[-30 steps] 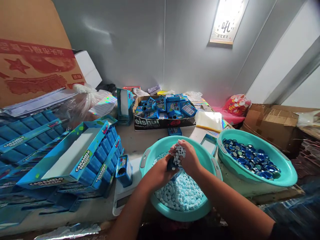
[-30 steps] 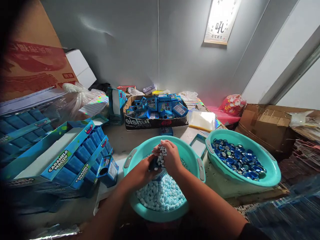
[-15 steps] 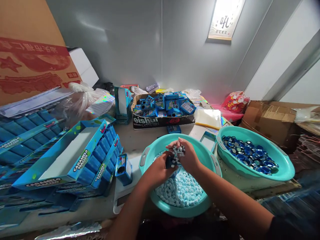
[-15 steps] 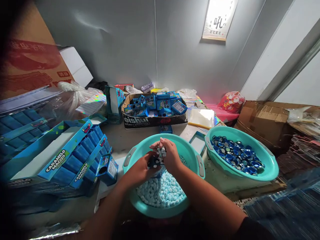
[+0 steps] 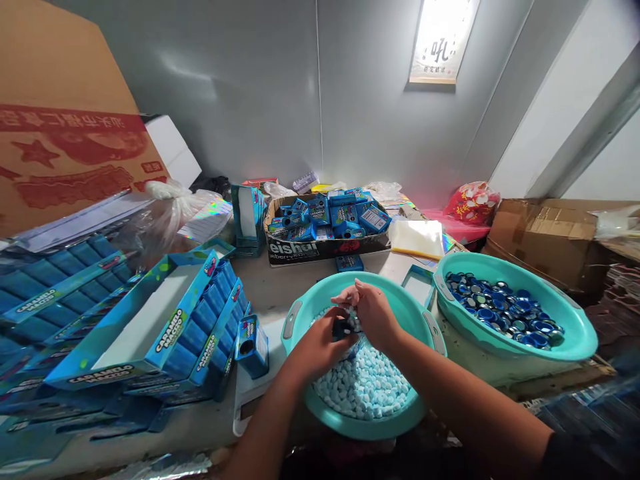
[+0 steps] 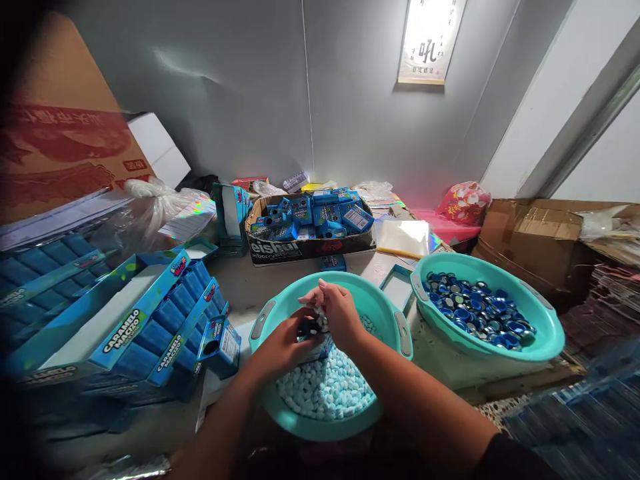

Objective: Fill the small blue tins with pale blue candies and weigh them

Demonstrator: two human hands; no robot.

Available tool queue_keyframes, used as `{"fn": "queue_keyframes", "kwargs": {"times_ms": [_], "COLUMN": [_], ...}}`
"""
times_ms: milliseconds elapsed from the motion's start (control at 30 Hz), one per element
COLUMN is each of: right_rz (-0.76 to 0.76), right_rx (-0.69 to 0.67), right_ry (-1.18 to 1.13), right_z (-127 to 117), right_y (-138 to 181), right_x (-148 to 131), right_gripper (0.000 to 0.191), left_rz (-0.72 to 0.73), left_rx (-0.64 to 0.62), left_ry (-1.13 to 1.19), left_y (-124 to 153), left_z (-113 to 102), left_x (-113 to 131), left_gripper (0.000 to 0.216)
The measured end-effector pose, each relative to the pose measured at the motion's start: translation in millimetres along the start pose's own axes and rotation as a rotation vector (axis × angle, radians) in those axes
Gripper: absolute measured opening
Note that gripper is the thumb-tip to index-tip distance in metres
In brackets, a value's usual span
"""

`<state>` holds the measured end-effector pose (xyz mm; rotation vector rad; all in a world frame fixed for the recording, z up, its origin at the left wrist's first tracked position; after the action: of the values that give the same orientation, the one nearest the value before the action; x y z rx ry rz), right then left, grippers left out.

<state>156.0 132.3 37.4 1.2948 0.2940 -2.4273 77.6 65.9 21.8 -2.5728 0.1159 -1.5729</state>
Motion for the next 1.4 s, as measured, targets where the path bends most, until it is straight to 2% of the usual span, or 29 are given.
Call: {"fn": "queue_keyframes", "kwargs": {"times_ms": [133, 233, 333, 400, 500, 567, 633, 767, 867, 967, 1167, 1267, 1400], "right_rz": [-0.038, -0.163, -0.368, -0.426, -0.332, -0.284, -0.283, -0.304, -0.340, -0.362, -0.348, -0.308, -0.288], "right_rx": [-0.051, -0.085, -0.005, 0.083, 0.083, 0.017, -0.037, -0.111, -0.198, -0.242, -0.322, -0.343, -0.363], "right_ry": [0.059, 0.213, 0.676, 1.059, 1.447, 1.566, 1.633, 1.672, 1.647, 1.598, 1.327, 1.175, 0.943], "right_z": [4.1, 3.7, -5.6, -14.1, -23.4, -22.7, -17.5, -5.6, -2.0, -10.3, -23.0, -18.7, -6.2], "right_y": [1.8, 2.5, 0.8, -2.1, -6.2, -5.2, -2.8, -0.4, -1.7, -8.9, -17.9, -12.3, -2.8], "right_x": [-4.1, -16.3, -32.4, -36.0, -25.5, -16.5, -10.9, -4.3, 2.9, 11.6, 18.8, 16.4, 15.2], "right_gripper": [0.038, 0.042, 0.038, 0.032, 0.028, 0.025, 0.024, 0.027, 0.029, 0.031, 0.043, 0.048, 0.046], "left_rz": [-0.038, -0.120, -0.130, -0.125, -0.146, -0.165, -0.176, -0.168, -0.159, -0.139, -0.178, -0.185, -0.173], "left_rx": [0.030, 0.060, 0.102, 0.165, 0.280, 0.312, 0.282, 0.235, 0.263, 0.294, 0.404, 0.412, 0.422], "left_ry": [-0.068, -0.045, -0.015, -0.003, 0.033, 0.036, 0.042, 0.010, -0.044, -0.074, -0.143, -0.149, -0.153], "left_y": [-1.6, -0.6, 1.1, 1.1, -0.1, -1.4, -3.5, -6.3, -5.9, -6.1, -0.3, 3.5, 5.6], "left_z": [-0.8, -2.3, -4.5, -8.0, -14.3, -16.0, -13.9, -11.1, -11.5, -10.7, -14.4, -13.8, -15.8], "left_x": [-4.0, -7.4, -9.7, -14.2, -25.0, -30.6, -33.0, -29.6, -26.1, -25.2, -28.6, -25.8, -21.7], "left_gripper": [0.025, 0.034, 0.039, 0.037, 0.036, 0.037, 0.041, 0.055, 0.046, 0.039, 0.051, 0.055, 0.066]}}
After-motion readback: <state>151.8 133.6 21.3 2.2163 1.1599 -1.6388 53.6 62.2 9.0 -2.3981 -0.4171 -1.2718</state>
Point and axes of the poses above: each hand's wrist, its own y-axis away from the middle knuckle, its own z-axis out of the palm, x = y × z, the point moved 7 cm from there along -y, towards the middle knuckle, and after that the axes turned 6 degrees about x, right-handed, at the moved point
